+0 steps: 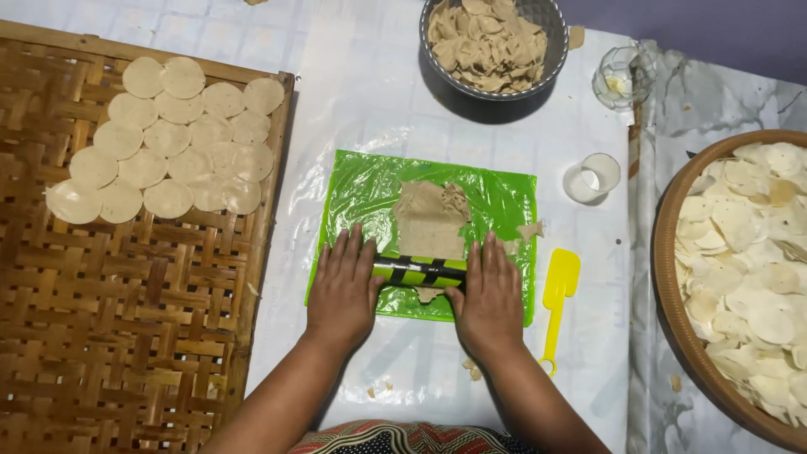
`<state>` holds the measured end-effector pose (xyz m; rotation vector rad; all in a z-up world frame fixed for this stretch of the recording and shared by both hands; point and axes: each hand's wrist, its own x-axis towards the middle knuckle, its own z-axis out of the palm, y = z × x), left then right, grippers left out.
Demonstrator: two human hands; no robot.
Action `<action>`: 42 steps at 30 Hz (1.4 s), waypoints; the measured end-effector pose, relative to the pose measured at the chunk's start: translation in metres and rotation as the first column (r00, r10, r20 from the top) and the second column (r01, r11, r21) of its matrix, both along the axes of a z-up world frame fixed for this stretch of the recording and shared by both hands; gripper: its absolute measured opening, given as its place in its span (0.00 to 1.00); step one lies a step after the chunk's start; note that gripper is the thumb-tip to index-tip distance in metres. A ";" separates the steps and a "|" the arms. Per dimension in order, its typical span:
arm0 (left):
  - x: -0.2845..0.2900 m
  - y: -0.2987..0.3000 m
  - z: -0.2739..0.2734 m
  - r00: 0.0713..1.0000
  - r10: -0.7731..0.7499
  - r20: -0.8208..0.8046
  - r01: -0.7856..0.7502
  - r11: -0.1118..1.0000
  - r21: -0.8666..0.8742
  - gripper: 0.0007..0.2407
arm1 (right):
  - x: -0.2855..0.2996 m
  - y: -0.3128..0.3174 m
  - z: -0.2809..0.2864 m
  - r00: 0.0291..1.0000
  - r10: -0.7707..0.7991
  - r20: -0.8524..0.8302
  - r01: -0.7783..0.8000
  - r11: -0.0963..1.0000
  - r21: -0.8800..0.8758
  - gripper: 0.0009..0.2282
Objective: Rolling out dough and placing circular cutouts on a bamboo drying tray.
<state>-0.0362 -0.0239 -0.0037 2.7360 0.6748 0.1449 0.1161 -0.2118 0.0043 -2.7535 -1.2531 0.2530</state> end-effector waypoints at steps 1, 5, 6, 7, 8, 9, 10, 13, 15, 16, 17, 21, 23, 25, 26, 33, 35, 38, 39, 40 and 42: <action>-0.011 -0.007 -0.005 0.997 -0.004 0.074 0.003 1.000 0.023 0.22 | -0.009 -0.007 0.001 1.000 0.006 -0.017 -0.006 1.000 -0.006 0.30; -0.020 -0.008 0.027 0.932 -0.044 0.359 -0.011 0.989 0.149 0.18 | -0.020 -0.029 0.008 0.964 0.086 0.252 -0.158 0.948 0.278 0.27; -0.022 -0.006 0.025 0.957 -0.046 0.287 0.002 0.988 0.153 0.18 | -0.018 -0.033 0.013 0.974 0.103 0.204 -0.160 0.944 0.288 0.25; -0.024 -0.004 0.023 0.976 -0.049 0.212 0.015 0.988 0.157 0.18 | -0.015 -0.036 0.018 0.981 0.119 0.155 -0.162 0.941 0.299 0.24; -0.022 -0.003 0.032 0.974 -0.051 0.219 0.015 0.986 0.164 0.18 | -0.011 -0.036 0.028 0.980 0.117 0.163 -0.163 0.938 0.305 0.24; -0.019 -0.001 0.042 0.973 -0.058 0.225 0.021 0.987 0.161 0.19 | -0.007 -0.035 0.037 0.982 0.114 0.153 -0.151 0.952 0.264 0.24; -0.017 -0.002 0.051 0.971 -0.063 0.230 0.027 0.988 0.155 0.19 | -0.004 -0.036 0.046 0.984 0.110 0.142 -0.140 0.965 0.221 0.24; 0.006 0.036 0.031 0.918 -0.222 0.329 0.136 0.955 0.265 0.21 | 0.026 -0.028 0.040 0.995 0.057 0.080 -0.069 0.984 0.162 0.25; 0.026 0.053 0.036 0.931 -0.218 0.291 0.153 0.961 0.233 0.24 | 0.044 -0.012 0.038 0.994 0.062 0.086 -0.074 0.986 0.151 0.25; 0.041 0.064 0.039 0.939 -0.228 0.259 0.177 0.962 0.207 0.26 | 0.056 -0.002 0.038 0.993 0.056 0.101 -0.070 0.987 0.146 0.25; 0.051 0.072 0.034 0.939 -0.227 0.259 0.175 0.962 0.209 0.26 | 0.064 0.007 0.032 0.993 0.057 0.102 -0.071 0.986 0.148 0.25; 0.078 0.080 0.030 0.973 -0.191 0.130 0.186 0.981 0.052 0.23 | 0.080 0.043 0.023 0.999 0.021 0.035 -0.023 0.998 0.052 0.28; 0.088 0.077 0.036 0.984 -0.160 0.084 0.164 0.985 -0.047 0.24 | 0.084 0.056 0.023 1.000 -0.007 0.012 0.007 1.000 0.008 0.30; 0.103 0.081 0.041 0.990 -0.092 -0.108 0.087 0.995 -0.054 0.25 | 0.097 0.069 0.021 0.999 -0.030 0.013 0.030 0.999 -0.037 0.32; 0.113 0.086 0.039 0.990 -0.089 -0.113 0.083 0.995 -0.060 0.25 | 0.107 0.075 0.019 1.000 -0.026 0.008 0.026 0.999 -0.042 0.32; 0.184 0.132 0.032 0.937 0.022 -0.347 -0.069 0.990 -0.123 0.27 | 0.191 0.121 -0.016 0.996 -0.085 -0.028 0.081 0.991 -0.109 0.29; 0.195 0.139 0.032 0.941 0.046 -0.336 -0.099 0.985 -0.143 0.28 | 0.205 0.124 -0.013 0.992 -0.127 -0.025 0.124 0.987 -0.104 0.31; 0.187 0.143 0.034 0.984 0.093 -0.152 -0.110 0.988 -0.105 0.27 | 0.195 0.124 0.025 0.957 -0.115 -0.265 0.085 0.989 -0.121 0.31; 0.180 0.140 0.035 0.996 0.054 -0.066 -0.060 0.994 -0.093 0.26 | 0.185 0.120 0.043 0.967 -0.004 -0.254 -0.051 0.976 -0.211 0.23; 0.171 0.133 0.033 1.000 0.008 0.014 -0.007 0.997 -0.082 0.26 | 0.171 0.111 0.060 0.961 0.102 -0.257 -0.180 0.935 -0.304 0.25; 0.155 0.120 0.028 0.997 -0.073 0.007 0.074 0.997 -0.034 0.26 | 0.168 0.096 0.041 0.978 0.144 -0.150 -0.176 0.959 -0.223 0.24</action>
